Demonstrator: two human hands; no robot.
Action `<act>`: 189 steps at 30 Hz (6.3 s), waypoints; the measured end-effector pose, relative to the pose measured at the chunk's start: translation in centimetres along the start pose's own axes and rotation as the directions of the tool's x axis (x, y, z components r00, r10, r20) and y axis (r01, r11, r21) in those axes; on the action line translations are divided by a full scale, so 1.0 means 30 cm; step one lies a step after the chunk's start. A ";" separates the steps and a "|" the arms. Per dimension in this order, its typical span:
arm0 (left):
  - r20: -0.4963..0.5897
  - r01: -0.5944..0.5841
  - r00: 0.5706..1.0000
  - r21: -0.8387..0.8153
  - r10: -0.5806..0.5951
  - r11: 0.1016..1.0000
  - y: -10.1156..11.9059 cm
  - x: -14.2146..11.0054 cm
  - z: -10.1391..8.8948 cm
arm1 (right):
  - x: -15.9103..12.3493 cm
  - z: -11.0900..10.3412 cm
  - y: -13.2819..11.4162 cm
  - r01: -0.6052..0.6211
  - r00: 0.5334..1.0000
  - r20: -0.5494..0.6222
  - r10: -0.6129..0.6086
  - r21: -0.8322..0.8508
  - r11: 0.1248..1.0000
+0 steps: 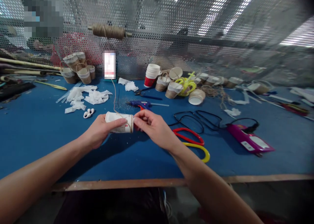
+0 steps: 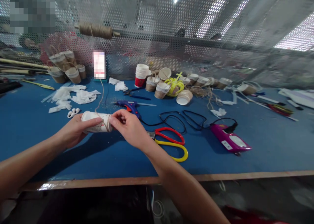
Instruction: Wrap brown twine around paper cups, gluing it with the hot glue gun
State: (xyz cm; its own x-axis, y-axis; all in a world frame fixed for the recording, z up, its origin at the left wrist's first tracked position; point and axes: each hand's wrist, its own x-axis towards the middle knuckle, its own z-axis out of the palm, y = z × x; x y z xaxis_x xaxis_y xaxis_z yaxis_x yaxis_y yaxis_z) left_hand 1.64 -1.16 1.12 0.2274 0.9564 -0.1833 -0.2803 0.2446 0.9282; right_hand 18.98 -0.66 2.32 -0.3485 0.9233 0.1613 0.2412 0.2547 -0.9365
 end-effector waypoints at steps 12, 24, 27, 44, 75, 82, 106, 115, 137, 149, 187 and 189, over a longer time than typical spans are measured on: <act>-0.070 -0.040 0.997 0.061 0.044 0.997 -0.041 -0.006 -0.033 | 0.080 -0.136 0.018 -0.159 0.944 -0.325 0.060 -0.289 0.944; -0.073 -0.145 0.983 0.236 0.166 0.961 -0.045 -0.006 -0.044 | 0.220 -0.166 0.169 -0.410 0.910 -0.206 0.359 -0.564 0.716; -0.071 -0.174 0.977 0.294 0.203 0.940 -0.051 0.002 -0.053 | 0.209 -0.170 0.145 -0.430 0.902 -0.178 0.393 -0.434 0.791; -0.069 -0.212 0.966 0.333 0.247 0.919 0.069 0.027 -0.029 | 0.054 -0.131 -0.083 -0.135 0.991 0.025 0.134 0.036 0.990; -0.261 -0.087 0.957 0.159 0.127 0.983 0.043 0.026 -0.063 | -0.039 -0.064 -0.056 0.124 0.989 -0.017 -0.149 -0.460 0.879; -0.241 -0.064 0.966 0.115 0.091 0.991 0.037 0.032 -0.071 | -0.049 -0.069 -0.031 0.151 0.985 0.008 -0.173 -0.524 0.838; -0.247 -0.054 0.966 0.091 0.075 0.994 0.034 0.030 -0.070 | -0.065 -0.070 -0.063 0.142 0.987 0.014 -0.162 -0.560 0.816; -0.259 -0.068 0.962 0.079 0.086 0.995 0.042 0.024 -0.063 | -0.066 -0.070 -0.070 0.169 0.981 0.024 -0.192 -0.590 0.789; -0.219 -0.196 0.940 0.280 0.261 0.940 0.023 0.007 -0.048 | -0.080 -0.089 -0.026 0.172 0.961 -0.027 -0.274 -0.719 0.673; -0.190 -0.240 0.924 0.386 0.332 0.891 0.028 -0.002 -0.048 | -0.074 -0.092 -0.073 0.102 0.986 -0.041 -0.161 -0.615 0.782; -0.126 -0.318 0.890 0.519 0.439 0.793 0.030 -0.017 -0.050 | -0.078 -0.106 -0.052 0.119 0.982 -0.027 -0.186 -0.680 0.724; -0.121 -0.319 0.891 0.519 0.437 0.793 0.031 -0.019 -0.046 | -0.077 -0.106 -0.057 0.117 0.983 -0.026 -0.181 -0.668 0.734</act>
State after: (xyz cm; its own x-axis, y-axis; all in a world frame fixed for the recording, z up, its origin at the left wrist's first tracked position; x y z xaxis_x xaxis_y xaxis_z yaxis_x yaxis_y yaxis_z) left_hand -0.04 -1.25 1.63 -0.0322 0.9786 0.2032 0.1896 -0.1936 0.9626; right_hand 22.25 -2.31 4.55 -0.3624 0.8692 0.3365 0.7416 0.4876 -0.4607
